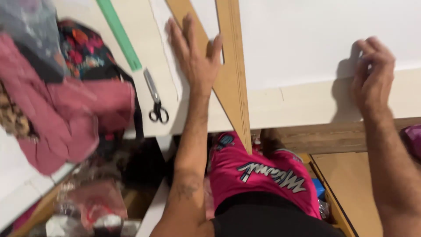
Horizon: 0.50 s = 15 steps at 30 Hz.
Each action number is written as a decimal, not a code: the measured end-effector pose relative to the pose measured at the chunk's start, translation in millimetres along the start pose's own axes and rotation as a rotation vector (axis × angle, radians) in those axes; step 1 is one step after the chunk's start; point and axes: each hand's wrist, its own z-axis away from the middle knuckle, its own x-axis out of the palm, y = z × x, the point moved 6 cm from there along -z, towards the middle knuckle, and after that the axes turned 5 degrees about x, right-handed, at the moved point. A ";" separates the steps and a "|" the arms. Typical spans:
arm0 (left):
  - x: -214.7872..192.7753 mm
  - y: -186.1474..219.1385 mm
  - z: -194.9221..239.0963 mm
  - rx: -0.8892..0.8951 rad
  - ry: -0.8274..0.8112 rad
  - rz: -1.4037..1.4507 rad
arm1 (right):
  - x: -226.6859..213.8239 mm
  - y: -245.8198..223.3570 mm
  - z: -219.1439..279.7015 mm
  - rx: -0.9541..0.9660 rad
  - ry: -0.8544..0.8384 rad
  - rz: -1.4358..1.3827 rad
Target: Drawing lines on a large white sheet using a triangle ruler and a marker
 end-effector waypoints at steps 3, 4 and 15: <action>24.1 -1.9 9.3 -0.045 -0.081 -0.098 | 0.0 13.0 6.7 0.113 -0.015 -0.018; 22.6 0.5 7.5 -0.046 -0.082 -0.105 | -1.3 9.3 3.7 0.109 0.006 -0.041; 58.9 4.6 20.6 -0.252 -0.420 -0.347 | -4.7 -5.3 0.6 0.044 0.053 -0.046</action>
